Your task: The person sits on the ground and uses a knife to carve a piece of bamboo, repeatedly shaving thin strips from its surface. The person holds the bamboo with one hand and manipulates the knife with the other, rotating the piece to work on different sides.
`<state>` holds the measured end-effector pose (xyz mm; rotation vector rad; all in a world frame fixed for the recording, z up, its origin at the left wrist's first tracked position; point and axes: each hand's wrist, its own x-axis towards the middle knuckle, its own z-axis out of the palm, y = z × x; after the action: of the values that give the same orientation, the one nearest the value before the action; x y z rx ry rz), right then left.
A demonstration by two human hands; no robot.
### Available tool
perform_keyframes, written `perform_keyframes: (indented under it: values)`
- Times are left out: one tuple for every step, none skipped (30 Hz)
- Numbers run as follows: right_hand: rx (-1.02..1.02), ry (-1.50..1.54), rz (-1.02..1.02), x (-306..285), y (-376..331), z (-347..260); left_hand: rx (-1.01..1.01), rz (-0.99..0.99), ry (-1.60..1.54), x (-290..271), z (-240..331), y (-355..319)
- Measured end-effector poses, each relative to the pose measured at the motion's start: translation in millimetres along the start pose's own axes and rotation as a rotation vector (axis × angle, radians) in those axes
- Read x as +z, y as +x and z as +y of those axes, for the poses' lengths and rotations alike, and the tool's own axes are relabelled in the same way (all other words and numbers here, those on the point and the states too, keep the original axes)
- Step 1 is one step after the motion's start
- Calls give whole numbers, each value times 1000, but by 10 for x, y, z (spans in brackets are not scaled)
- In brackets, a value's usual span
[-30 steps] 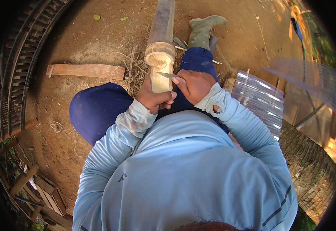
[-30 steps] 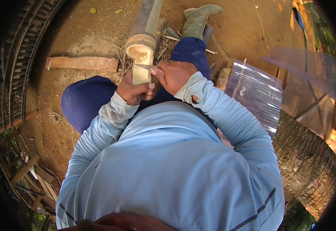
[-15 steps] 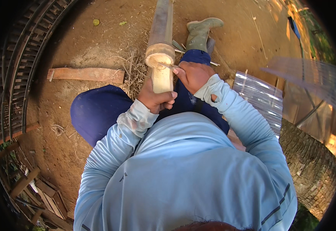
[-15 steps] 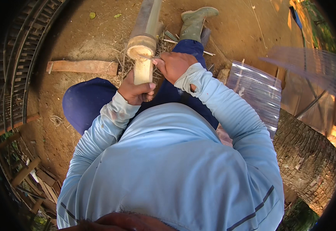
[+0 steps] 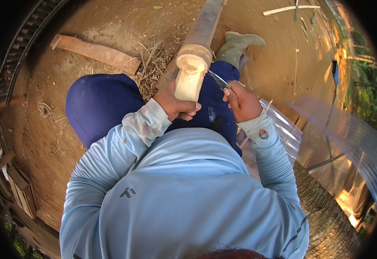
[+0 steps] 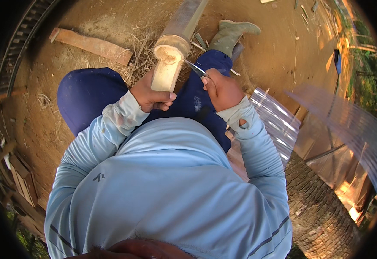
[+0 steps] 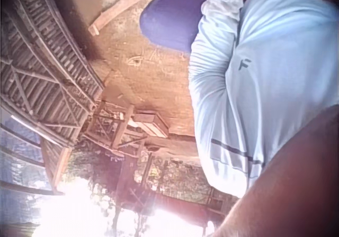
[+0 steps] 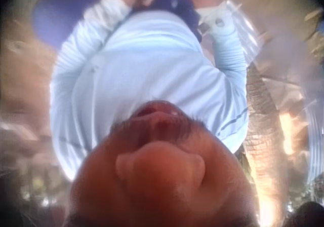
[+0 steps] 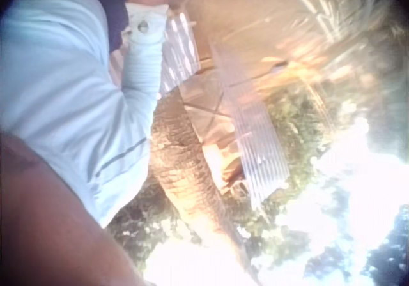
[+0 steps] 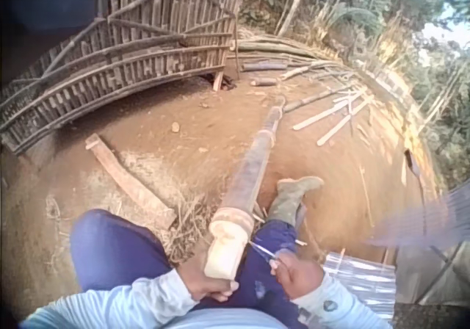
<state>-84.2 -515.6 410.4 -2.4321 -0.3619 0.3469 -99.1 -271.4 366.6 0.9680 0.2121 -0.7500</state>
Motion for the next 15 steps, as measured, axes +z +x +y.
perform_keyframes:
  values:
    - [-34, -98, 4, -15, 35, 0, 8, 26, -12, 3, -17, -5]
    - [-69, -195, 9, -30, 70, 2, 16, 11, -23, 8, -11, -12]
    - [-102, -291, 21, -43, 100, -3, 22, -9, -27, 9, 19, -15]
    - [-112, -330, 15, -61, 129, -21, 29, -29, -32, 8, 28, -13]
    - [-122, -368, 9, -84, 154, -52, 20, -20, -36, 7, 13, -6]
    - [-133, -402, 5, -98, 178, -75, 11, -9, -38, 5, -1, -2]
    - [-155, -420, -1, -116, 200, -84, 1, 2, -38, 2, -15, 1]
    - [-175, -438, -6, -141, 218, -85, 8, 7, -39, -1, -27, 5]
    - [-192, -458, -8, -167, 232, -88, 14, 6, -38, -5, -33, 15]
    - [-210, -471, -15, -190, 241, -92, 19, 6, -36, -8, -37, 25]
    - [-228, -484, -22, -212, 247, -97, 15, 9, -43, -9, -34, 28]
    - [-244, -495, -28, -227, 255, -98, 10, 12, -49, -6, -27, 27]
    - [-240, -508, -47, -233, 273, -111, 4, 14, -55, -3, -18, 24]
    - [-236, -521, -66, -232, 295, -134, -6, -14, -52, -11, -11, 21]
    - [-234, -532, -85, -233, 319, -154, -14, -40, -48, -24, -1, 11]
